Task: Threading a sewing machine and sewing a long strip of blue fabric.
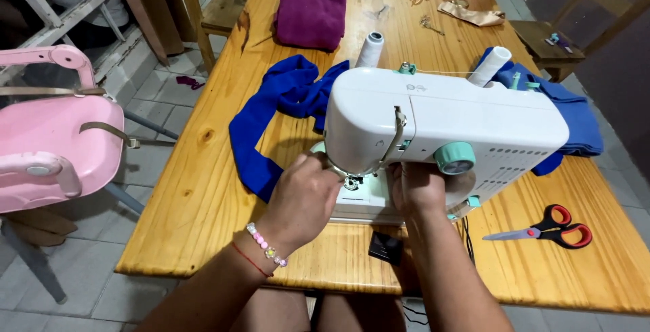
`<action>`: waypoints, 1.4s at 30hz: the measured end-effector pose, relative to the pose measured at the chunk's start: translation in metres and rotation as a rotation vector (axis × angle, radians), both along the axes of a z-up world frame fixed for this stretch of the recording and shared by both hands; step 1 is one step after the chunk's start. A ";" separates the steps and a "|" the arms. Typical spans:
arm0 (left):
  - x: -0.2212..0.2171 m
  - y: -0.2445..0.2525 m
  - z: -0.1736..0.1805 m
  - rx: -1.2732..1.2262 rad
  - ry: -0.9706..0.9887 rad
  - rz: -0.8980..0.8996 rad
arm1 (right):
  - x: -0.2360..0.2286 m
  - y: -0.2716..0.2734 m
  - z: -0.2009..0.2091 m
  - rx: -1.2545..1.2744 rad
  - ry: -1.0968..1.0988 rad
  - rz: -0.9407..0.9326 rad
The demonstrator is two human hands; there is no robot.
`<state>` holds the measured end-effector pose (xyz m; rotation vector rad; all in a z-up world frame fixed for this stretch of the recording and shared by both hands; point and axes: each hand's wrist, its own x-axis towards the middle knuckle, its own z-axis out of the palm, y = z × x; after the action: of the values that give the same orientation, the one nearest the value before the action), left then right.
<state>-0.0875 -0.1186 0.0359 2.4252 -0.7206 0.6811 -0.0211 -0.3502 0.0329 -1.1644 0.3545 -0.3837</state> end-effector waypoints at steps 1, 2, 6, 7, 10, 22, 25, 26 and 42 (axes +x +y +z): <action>0.003 0.000 0.000 -0.039 0.044 0.036 | 0.000 0.001 -0.001 -0.020 0.000 0.013; 0.006 0.001 0.000 -0.078 0.088 0.071 | -0.001 0.002 -0.002 -0.040 -0.001 0.026; 0.016 -0.008 0.011 -0.143 0.233 0.135 | -0.001 0.003 -0.008 -0.056 -0.015 0.031; 0.023 -0.007 0.013 -0.235 0.271 0.120 | -0.005 0.005 -0.003 -0.069 0.004 0.016; 0.039 0.002 0.024 -0.338 0.214 0.025 | 0.005 0.005 -0.009 -0.068 -0.002 0.004; 0.145 0.000 -0.001 -0.172 0.211 -0.111 | -0.002 -0.003 0.008 -0.447 0.025 0.138; 0.156 0.011 0.008 -0.249 0.270 -0.198 | -0.002 -0.015 0.007 -0.736 0.078 0.213; 0.162 0.017 0.014 -0.176 0.210 -0.289 | -0.002 -0.019 0.008 -0.879 0.106 0.242; 0.118 0.170 -0.013 -0.041 0.242 0.331 | -0.093 -0.016 0.011 -0.838 -0.094 0.235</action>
<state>0.0302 0.0515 0.0230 2.5554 -0.2085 0.5045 -0.1141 -0.3659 0.0437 -1.9743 -0.0499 -0.3875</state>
